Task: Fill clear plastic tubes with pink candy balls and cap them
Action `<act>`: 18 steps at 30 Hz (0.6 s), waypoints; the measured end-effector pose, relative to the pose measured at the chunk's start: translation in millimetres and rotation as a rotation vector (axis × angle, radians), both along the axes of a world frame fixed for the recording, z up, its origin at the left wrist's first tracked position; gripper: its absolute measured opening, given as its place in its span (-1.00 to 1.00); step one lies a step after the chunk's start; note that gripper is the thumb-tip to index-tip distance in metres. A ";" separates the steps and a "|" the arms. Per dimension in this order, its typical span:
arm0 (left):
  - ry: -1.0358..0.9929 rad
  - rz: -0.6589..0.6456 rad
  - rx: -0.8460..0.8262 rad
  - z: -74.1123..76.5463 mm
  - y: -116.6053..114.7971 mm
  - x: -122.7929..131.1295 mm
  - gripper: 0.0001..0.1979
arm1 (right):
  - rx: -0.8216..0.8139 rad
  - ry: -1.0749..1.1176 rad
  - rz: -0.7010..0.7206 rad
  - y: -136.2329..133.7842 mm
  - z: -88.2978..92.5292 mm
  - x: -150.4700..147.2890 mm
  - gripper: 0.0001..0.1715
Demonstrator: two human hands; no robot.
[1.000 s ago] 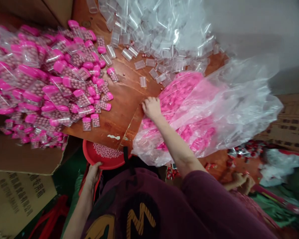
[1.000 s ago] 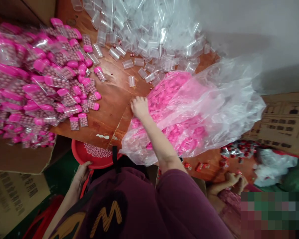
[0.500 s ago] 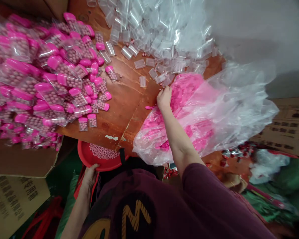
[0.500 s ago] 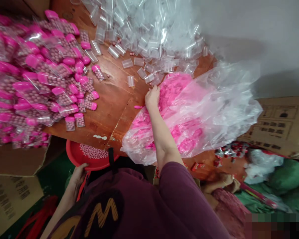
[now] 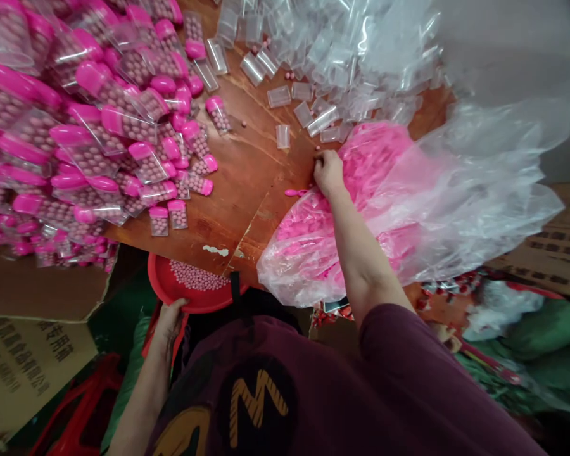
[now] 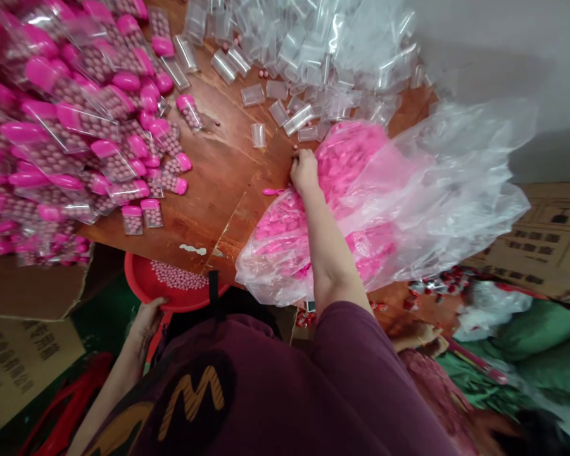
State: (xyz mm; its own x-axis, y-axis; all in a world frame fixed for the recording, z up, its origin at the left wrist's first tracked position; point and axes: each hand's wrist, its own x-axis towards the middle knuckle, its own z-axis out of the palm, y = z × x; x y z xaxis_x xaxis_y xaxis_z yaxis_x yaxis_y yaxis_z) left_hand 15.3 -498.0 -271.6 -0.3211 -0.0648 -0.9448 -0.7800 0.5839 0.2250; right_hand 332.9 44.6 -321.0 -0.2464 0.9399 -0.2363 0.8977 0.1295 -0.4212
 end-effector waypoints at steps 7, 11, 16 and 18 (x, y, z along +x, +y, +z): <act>-0.023 -0.017 -0.003 -0.8 -9.5 -1.0 -0.57 | -0.223 -0.036 0.113 -32.0 30.8 10.8 -0.85; -0.016 -0.002 0.019 -0.5 -13.1 -2.1 -0.61 | -0.199 -0.058 0.208 -55.3 44.7 -9.0 -0.72; -0.015 0.008 -0.045 -0.7 -10.2 -3.2 -0.54 | -0.165 -0.002 0.233 -62.0 49.1 -28.0 -0.57; -0.006 0.016 -0.032 -1.0 -10.3 -2.6 -0.54 | -0.071 0.015 0.076 -49.1 42.0 -33.3 -0.57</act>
